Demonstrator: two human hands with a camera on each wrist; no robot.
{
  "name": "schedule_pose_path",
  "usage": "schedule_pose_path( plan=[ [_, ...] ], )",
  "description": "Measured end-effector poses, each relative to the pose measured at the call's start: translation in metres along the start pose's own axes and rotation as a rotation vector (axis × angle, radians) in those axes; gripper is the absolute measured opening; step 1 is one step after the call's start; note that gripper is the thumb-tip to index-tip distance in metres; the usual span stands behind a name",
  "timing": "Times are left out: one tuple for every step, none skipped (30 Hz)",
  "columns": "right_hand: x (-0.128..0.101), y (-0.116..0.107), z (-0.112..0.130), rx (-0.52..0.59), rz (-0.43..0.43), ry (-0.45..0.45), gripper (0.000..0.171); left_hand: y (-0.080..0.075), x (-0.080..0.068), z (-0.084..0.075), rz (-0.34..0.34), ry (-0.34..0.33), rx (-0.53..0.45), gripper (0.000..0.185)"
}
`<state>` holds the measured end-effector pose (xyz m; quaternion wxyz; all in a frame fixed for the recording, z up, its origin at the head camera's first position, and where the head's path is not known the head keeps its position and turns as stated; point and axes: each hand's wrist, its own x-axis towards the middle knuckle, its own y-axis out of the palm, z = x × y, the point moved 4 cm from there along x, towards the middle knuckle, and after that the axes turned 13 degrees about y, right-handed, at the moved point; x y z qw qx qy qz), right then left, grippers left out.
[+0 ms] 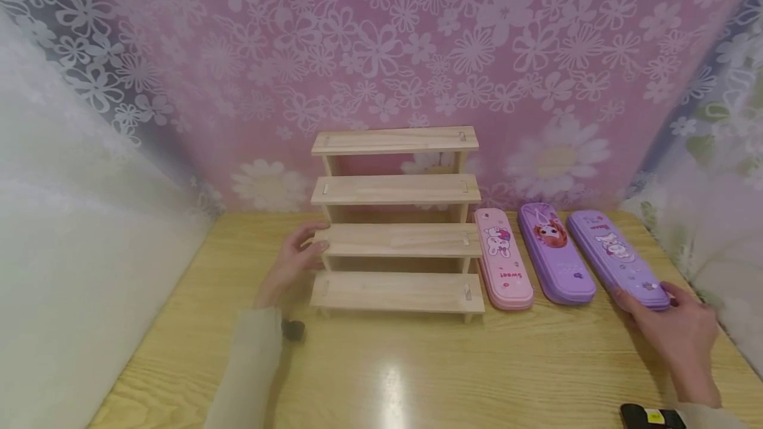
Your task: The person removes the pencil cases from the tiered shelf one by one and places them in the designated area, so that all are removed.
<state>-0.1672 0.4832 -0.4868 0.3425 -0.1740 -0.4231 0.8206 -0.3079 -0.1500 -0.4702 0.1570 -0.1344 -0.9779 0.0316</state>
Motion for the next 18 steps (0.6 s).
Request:
schedule_pose_path(
  plan=[
    [-0.001, 0.000, 0.000, -0.005, 0.005, -0.004, 0.089, 0.000, 0.000, 0.000, 0.001, 0.001, -0.002, 0.040],
    [-0.001, 0.001, 0.001, -0.011, 0.008, -0.010, 0.088, 0.000, 0.000, 0.000, 0.002, 0.003, -0.004, 0.040],
    [-0.002, 0.001, 0.002, -0.016, 0.007, -0.015, 0.086, -0.001, -0.001, 0.000, 0.003, 0.005, -0.004, 0.040],
    [-0.003, 0.000, 0.003, -0.018, 0.005, -0.021, 0.085, -0.001, -0.001, 0.000, 0.005, 0.006, -0.003, 0.040],
    [-0.004, 0.000, 0.004, -0.018, 0.005, -0.024, 0.085, -0.001, -0.001, 0.000, 0.006, 0.008, -0.005, 0.040],
    [-0.005, -0.001, 0.005, -0.021, 0.006, -0.032, 0.084, -0.001, -0.002, 0.000, 0.007, 0.007, -0.002, 0.041],
    [-0.005, -0.002, 0.005, -0.022, 0.000, -0.044, 0.082, -0.001, -0.002, 0.000, 0.006, 0.009, -0.001, 0.041],
    [-0.006, -0.003, 0.006, -0.026, 0.006, -0.044, 0.082, -0.001, -0.003, 0.000, 0.006, 0.009, -0.001, 0.041],
    [-0.007, -0.004, 0.006, -0.025, 0.019, -0.039, 0.082, 0.000, -0.003, 0.000, 0.004, 0.008, 0.000, 0.041],
    [-0.007, -0.005, 0.006, -0.027, 0.021, -0.038, 0.081, 0.000, -0.003, 0.000, 0.003, 0.005, -0.001, 0.041],
    [-0.008, -0.006, 0.007, -0.027, 0.027, -0.035, 0.080, 0.000, -0.004, 0.000, 0.000, 0.004, -0.005, 0.042],
    [-0.009, -0.007, 0.007, -0.025, 0.029, -0.033, 0.079, 0.001, -0.004, 0.000, -0.001, 0.001, -0.005, 0.042],
    [-0.009, -0.008, 0.008, -0.021, 0.030, -0.031, 0.078, 0.002, -0.004, -0.001, -0.003, 0.000, -0.010, 0.042],
    [-0.010, -0.010, 0.009, -0.017, 0.035, -0.028, 0.078, 0.002, -0.005, -0.001, -0.005, -0.001, -0.012, 0.043],
    [-0.012, -0.011, 0.010, -0.002, 0.030, -0.037, 0.076, 0.002, -0.005, -0.001, -0.006, -0.001, -0.011, 0.043],
    [-0.014, -0.012, 0.012, 0.002, 0.019, -0.054, 0.074, 0.003, -0.005, 0.000, -0.008, 0.000, -0.012, 0.044],
    [-0.016, -0.012, 0.014, 0.016, 0.009, -0.074, 0.072, 0.003, -0.006, 0.000, -0.010, 0.003, -0.011, 0.044],
    [-0.019, -0.013, 0.016, 0.027, 0.008, -0.098, 0.070, 0.003, -0.007, 0.000, -0.010, 0.010, -0.006, 0.045]
  ],
)
